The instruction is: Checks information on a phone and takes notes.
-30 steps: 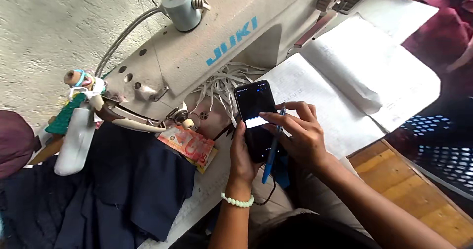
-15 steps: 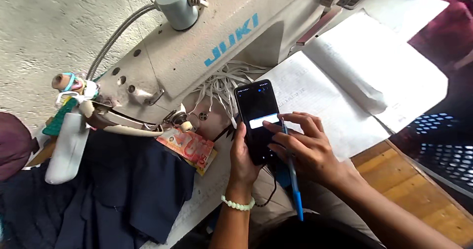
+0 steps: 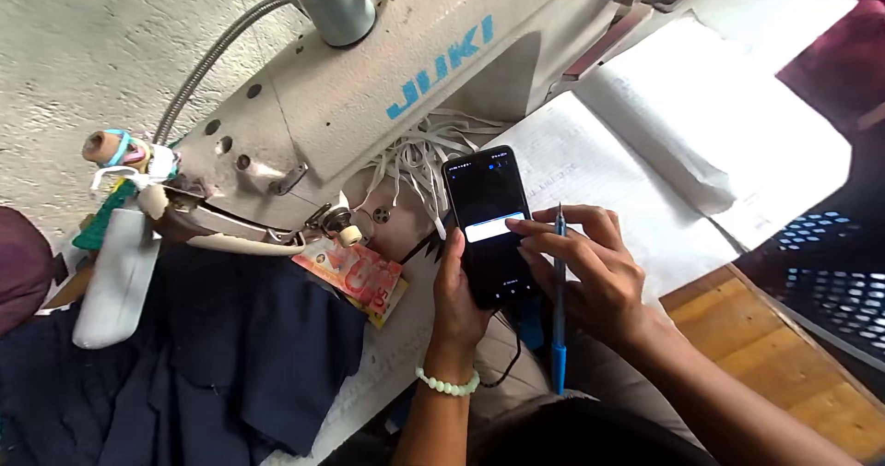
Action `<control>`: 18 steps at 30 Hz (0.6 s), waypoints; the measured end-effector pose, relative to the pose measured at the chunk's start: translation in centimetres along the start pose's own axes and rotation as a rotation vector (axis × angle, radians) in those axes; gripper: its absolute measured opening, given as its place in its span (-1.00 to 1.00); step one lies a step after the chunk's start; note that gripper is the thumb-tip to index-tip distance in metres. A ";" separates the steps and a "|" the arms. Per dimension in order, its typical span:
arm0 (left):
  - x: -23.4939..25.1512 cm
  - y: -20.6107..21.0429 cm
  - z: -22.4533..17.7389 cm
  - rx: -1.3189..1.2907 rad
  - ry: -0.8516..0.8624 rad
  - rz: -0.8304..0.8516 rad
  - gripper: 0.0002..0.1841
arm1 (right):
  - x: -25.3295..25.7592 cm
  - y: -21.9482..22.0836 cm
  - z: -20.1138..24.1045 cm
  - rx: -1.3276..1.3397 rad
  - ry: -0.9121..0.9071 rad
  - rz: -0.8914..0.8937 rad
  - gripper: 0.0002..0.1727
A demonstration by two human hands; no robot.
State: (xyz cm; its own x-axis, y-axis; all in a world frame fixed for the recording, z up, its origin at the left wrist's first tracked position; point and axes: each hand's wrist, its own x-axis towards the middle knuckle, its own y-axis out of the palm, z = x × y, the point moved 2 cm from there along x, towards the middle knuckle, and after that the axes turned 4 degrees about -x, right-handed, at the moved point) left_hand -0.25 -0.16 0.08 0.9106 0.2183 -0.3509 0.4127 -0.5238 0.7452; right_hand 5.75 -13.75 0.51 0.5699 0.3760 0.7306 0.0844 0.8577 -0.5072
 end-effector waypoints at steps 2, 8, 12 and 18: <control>0.0 0.0 0.0 0.002 0.002 -0.001 -0.50 | -0.1 0.2 0.1 -0.014 -0.021 0.008 -0.90; 0.0 -0.1 0.0 0.003 0.008 0.031 -0.50 | -0.3 0.4 -0.1 -0.025 -0.054 0.043 -0.89; 0.0 0.0 0.0 0.015 0.012 0.012 -0.50 | -0.1 -0.1 0.0 0.000 -0.028 0.014 -0.91; -0.1 -0.1 0.0 0.023 0.000 -0.018 -0.52 | 0.5 0.2 -0.3 0.025 0.090 -0.042 -0.96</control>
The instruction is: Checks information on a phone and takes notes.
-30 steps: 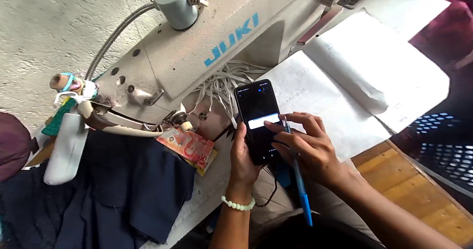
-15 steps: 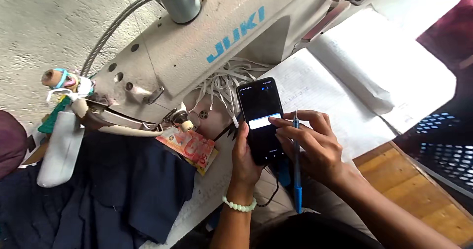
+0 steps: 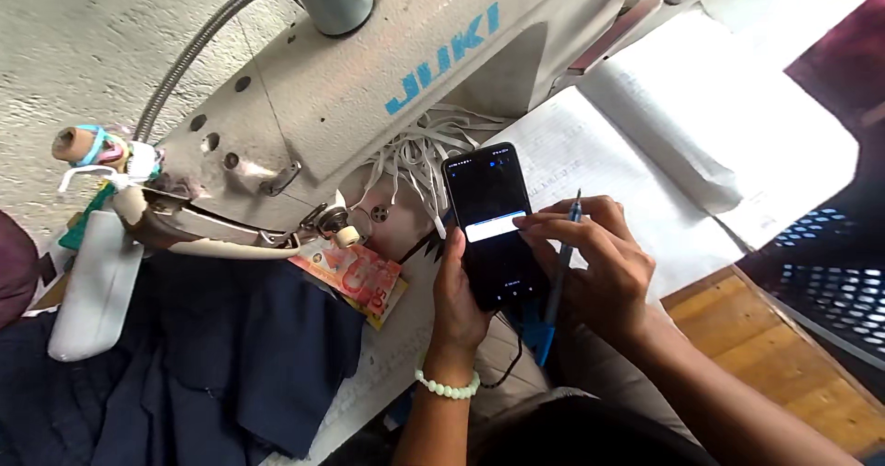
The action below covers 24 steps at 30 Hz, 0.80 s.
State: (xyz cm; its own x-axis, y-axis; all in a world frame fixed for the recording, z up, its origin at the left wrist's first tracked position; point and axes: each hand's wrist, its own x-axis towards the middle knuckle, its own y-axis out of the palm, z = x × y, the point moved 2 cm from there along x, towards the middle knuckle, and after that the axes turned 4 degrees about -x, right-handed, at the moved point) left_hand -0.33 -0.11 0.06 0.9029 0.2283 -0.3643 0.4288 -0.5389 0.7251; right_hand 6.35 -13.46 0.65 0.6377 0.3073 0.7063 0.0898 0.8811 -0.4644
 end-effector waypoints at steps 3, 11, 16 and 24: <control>0.0 -0.1 0.0 -0.010 -0.005 -0.012 -0.54 | 0.3 0.7 0.1 -0.002 0.003 -0.015 -0.95; -0.1 0.0 0.0 -0.022 0.000 -0.020 -0.54 | 0.6 0.8 0.1 -0.093 -0.031 0.054 -0.93; 0.0 -0.2 0.1 -0.012 0.018 0.008 -0.56 | -0.1 -0.7 -0.9 -0.119 0.012 0.128 -0.73; 0.1 -0.1 0.1 -0.020 0.026 0.020 -0.51 | -0.7 -1.6 -0.5 -0.097 0.032 0.073 -0.71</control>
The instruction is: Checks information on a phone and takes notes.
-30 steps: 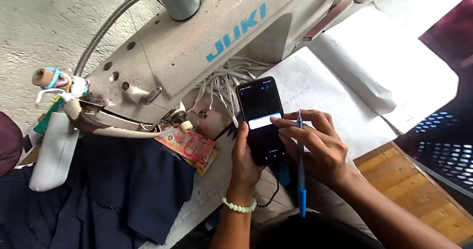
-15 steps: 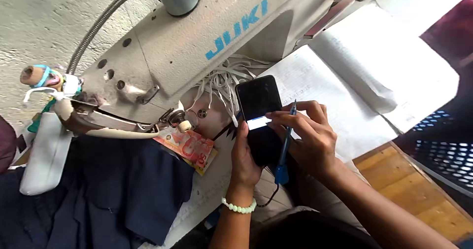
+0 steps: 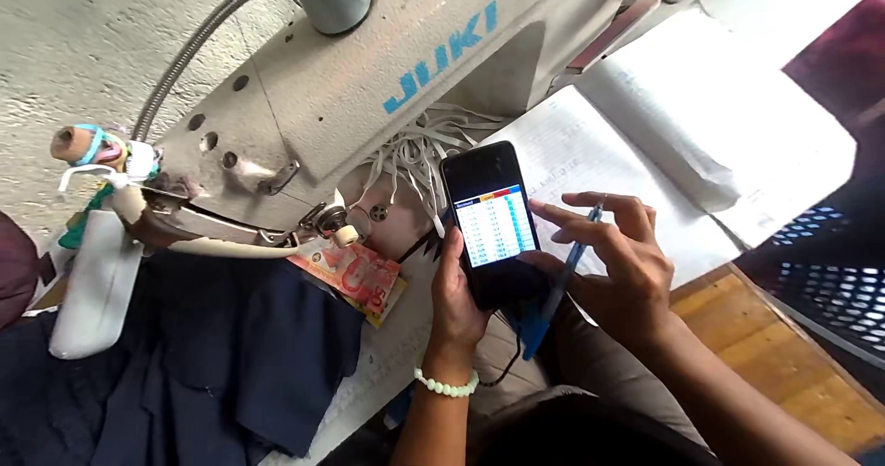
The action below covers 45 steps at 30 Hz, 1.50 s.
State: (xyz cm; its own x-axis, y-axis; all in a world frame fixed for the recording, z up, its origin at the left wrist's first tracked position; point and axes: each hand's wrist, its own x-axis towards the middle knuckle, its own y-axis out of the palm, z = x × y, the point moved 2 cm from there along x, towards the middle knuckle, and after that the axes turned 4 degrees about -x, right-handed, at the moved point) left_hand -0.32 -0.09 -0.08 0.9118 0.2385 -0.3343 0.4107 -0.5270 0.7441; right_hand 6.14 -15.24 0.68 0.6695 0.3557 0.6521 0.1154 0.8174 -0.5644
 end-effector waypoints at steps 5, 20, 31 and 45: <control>-0.1 0.1 0.0 -0.011 0.008 -0.002 -0.50 | -0.6 1.2 1.7 0.057 -0.139 0.064 -0.76; 0.2 0.2 0.0 0.017 -0.002 -0.030 -0.49 | -1.6 0.3 0.4 -0.084 -0.148 0.027 -0.77; 0.1 0.3 0.0 0.020 -0.014 -0.044 -0.48 | -1.5 0.7 1.9 -0.014 -0.178 0.023 -0.84; 0.2 0.1 0.0 0.009 -0.004 -0.018 -0.47 | -2.5 0.5 0.9 -0.088 -0.164 0.045 -0.82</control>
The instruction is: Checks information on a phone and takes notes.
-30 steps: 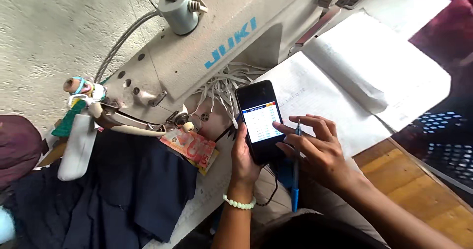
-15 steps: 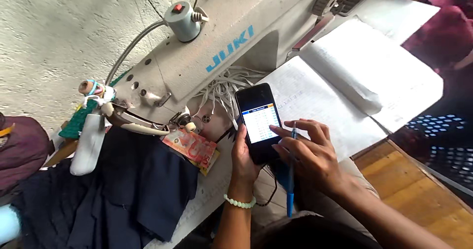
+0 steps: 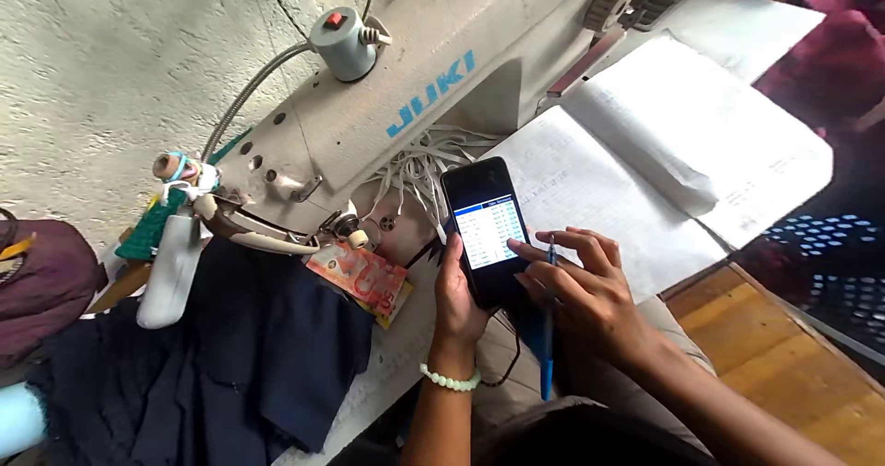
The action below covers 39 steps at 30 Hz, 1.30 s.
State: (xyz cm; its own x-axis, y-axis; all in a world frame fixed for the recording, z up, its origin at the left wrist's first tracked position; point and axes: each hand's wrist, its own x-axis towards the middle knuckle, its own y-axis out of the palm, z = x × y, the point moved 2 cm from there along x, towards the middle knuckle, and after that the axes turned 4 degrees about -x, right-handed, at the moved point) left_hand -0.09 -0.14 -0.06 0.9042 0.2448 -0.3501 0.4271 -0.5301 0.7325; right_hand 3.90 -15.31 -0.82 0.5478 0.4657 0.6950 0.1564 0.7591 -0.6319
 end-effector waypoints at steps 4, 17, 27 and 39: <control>0.0 0.1 0.0 -0.001 0.006 -0.004 -0.48 | 0.0 0.0 -0.1 -0.006 -0.003 -0.008 -0.82; 0.1 -0.1 0.1 -0.008 -0.003 0.030 -0.45 | 0.0 -0.3 -0.2 -0.021 0.023 -0.013 -0.81; 0.1 0.0 0.0 0.005 0.014 0.018 -0.44 | 0.1 -0.2 -0.2 -0.008 0.011 -0.028 -0.82; -0.1 0.3 0.0 -0.003 0.017 -0.018 -0.50 | 2.1 0.3 -0.3 -0.023 0.006 -0.075 -0.82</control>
State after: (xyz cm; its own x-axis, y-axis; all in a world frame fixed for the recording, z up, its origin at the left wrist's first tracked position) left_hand -0.08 -0.28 0.20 0.8962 0.2680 -0.3536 0.4435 -0.5228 0.7280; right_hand 5.38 -14.25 0.36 0.5387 0.4056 0.7384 0.2157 0.7809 -0.5863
